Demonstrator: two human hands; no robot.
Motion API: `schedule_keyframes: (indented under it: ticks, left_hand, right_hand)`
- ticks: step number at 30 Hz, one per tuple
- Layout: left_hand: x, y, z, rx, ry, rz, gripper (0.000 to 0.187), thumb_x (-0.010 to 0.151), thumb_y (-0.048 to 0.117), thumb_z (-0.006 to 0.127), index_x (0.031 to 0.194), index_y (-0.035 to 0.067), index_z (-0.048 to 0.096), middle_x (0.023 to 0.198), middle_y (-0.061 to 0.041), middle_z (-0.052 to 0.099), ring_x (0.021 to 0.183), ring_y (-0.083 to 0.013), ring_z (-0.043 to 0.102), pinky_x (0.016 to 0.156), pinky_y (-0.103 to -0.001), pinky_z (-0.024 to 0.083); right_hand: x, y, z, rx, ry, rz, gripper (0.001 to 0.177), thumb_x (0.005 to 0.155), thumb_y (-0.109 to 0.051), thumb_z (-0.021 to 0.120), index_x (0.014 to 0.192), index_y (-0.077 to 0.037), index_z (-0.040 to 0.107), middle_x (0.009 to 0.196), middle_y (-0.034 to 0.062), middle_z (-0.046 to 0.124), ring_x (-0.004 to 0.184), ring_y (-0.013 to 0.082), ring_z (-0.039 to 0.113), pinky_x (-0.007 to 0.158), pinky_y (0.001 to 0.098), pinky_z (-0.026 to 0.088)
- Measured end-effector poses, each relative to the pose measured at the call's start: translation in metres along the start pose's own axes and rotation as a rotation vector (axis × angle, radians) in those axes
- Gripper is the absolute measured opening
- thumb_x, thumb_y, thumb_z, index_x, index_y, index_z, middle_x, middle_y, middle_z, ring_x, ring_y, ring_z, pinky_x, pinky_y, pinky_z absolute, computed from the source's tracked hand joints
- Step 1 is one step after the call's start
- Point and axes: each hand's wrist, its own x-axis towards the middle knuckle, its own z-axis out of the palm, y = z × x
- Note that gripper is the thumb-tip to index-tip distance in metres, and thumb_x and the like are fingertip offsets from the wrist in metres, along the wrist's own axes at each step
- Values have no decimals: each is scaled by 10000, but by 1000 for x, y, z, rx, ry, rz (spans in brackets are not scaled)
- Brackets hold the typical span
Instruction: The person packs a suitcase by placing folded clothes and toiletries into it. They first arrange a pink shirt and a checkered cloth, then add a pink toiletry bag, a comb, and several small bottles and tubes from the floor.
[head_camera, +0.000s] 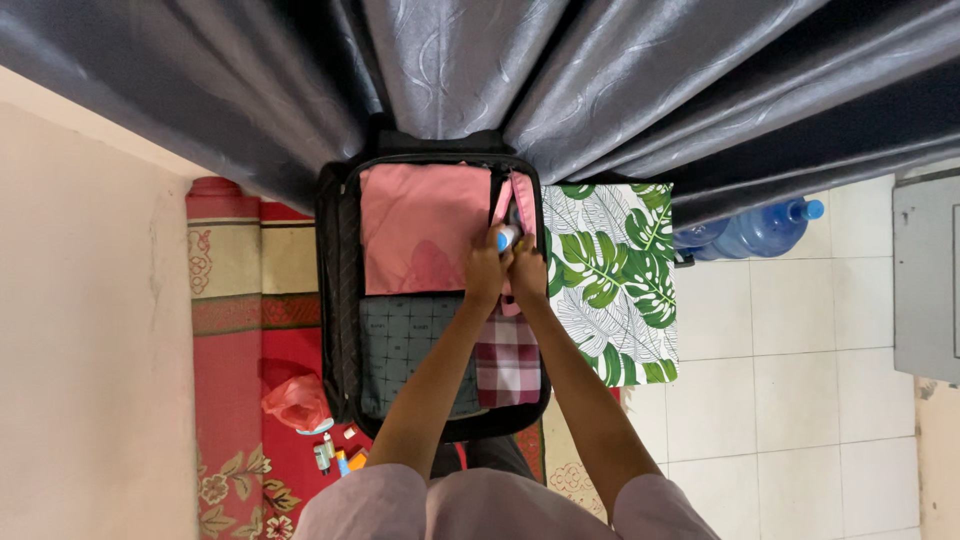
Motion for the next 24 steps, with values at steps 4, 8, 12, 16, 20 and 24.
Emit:
schedule_keyframes:
  ticks: [4,8,12,16,20,24]
  left_hand:
    - [9,2,4,70,-11,-11,583,803,168,791,1339,94,577,990,-217,711,889,-426,693,777,-521,551]
    - [19,-2,5,116,-45,-22,517,786,185,796,1266,89,631,960,-211,718,884,-423,699,779,-518,556]
    - [26,-15,18,245,-140,-22,422,762,232,831,1111,57,672,920,-198,715,881,-423,701,767,-507,564]
    - [49,-46,55,283,-84,137,313,654,167,850,898,55,690,932,-185,697,868,-404,693,704,-479,569]
    - [63,-58,75,377,-108,239,284,661,165,852,872,67,689,999,-200,677,886,-373,685,737,-462,570]
    - [61,-53,83,499,-17,379,311,941,82,794,1223,94,664,1064,-147,680,911,-308,691,805,-410,584]
  right_hand:
    - [9,6,15,17,27,-7,271,971,-211,588,1105,-13,461,932,297,693,854,505,685,718,577,562]
    - [8,1,14,79,91,-76,244,962,-192,567,1115,-38,455,1042,296,687,871,518,673,708,590,551]
    - [-2,-14,-2,105,12,40,317,972,-221,549,1174,-27,400,969,300,688,843,519,668,720,599,535]
    - [-9,-17,-11,47,21,35,369,908,-186,629,1160,-34,407,925,304,686,821,524,667,693,592,542]
    - [-21,-14,-15,28,85,3,373,903,-189,704,1118,-48,434,815,273,695,779,513,670,684,604,517]
    - [-22,-10,-14,5,76,73,340,904,-184,674,1154,-87,465,787,235,703,743,474,691,635,584,537]
